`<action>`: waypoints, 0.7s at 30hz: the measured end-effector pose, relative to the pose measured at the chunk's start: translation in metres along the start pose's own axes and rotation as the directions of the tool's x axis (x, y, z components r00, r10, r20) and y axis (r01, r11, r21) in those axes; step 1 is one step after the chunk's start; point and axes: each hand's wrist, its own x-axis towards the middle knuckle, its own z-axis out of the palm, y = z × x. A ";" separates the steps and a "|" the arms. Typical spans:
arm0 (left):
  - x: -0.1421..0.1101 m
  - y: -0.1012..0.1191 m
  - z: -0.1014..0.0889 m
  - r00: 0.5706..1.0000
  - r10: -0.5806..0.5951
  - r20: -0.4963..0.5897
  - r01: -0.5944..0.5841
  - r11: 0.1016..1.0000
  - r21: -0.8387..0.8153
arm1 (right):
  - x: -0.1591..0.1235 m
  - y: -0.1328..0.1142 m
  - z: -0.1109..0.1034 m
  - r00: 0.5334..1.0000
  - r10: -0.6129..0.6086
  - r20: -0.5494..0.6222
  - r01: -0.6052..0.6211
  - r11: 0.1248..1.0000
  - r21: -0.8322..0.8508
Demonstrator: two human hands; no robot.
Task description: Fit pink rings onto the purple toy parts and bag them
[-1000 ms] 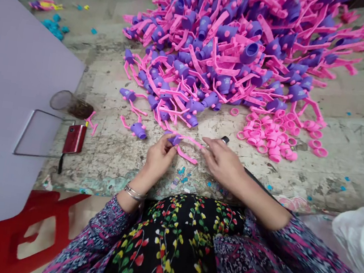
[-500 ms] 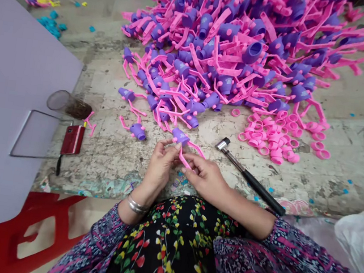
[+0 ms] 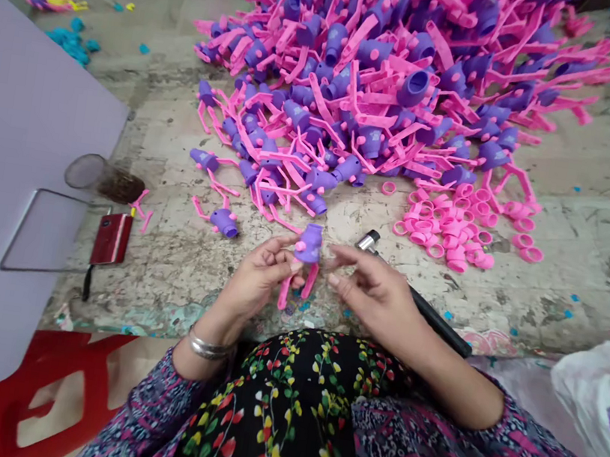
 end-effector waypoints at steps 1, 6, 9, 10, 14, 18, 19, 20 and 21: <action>-0.001 0.001 -0.001 0.995 -0.066 0.070 0.063 0.997 0.045 | 0.001 0.000 -0.006 0.999 -0.007 -0.046 0.007 1.000 -0.008; -0.007 0.005 -0.002 0.873 -0.341 0.349 0.272 0.934 0.233 | -0.002 0.010 -0.020 0.983 -0.082 0.163 0.075 0.996 0.048; -0.005 0.006 -0.003 0.897 -0.321 0.304 0.268 0.942 0.202 | -0.006 0.016 -0.023 0.994 -0.011 0.104 -0.006 0.986 0.167; -0.004 0.006 -0.003 0.924 -0.281 0.260 0.246 0.956 0.160 | -0.007 0.017 -0.024 0.998 0.038 0.049 -0.049 0.970 0.237; 0.000 -0.003 -0.002 0.992 -0.072 0.101 0.065 0.995 0.070 | -0.008 0.024 -0.029 0.928 0.251 -0.275 -0.099 0.879 0.466; -0.002 -0.023 0.009 0.993 0.077 0.092 -0.105 0.930 0.351 | -0.006 0.027 -0.020 0.878 0.248 -0.408 -0.049 0.896 0.441; -0.004 -0.028 0.012 0.991 0.110 0.077 -0.133 0.886 0.444 | -0.006 0.026 -0.016 0.882 0.221 -0.416 -0.034 0.911 0.412; -0.005 -0.031 0.014 0.988 0.139 0.062 -0.151 0.833 0.532 | -0.006 0.025 -0.012 0.882 0.191 -0.431 -0.015 0.925 0.380; -0.007 -0.034 0.016 0.985 0.168 0.048 -0.163 0.778 0.607 | -0.007 0.024 -0.009 0.877 0.163 -0.453 0.007 0.936 0.351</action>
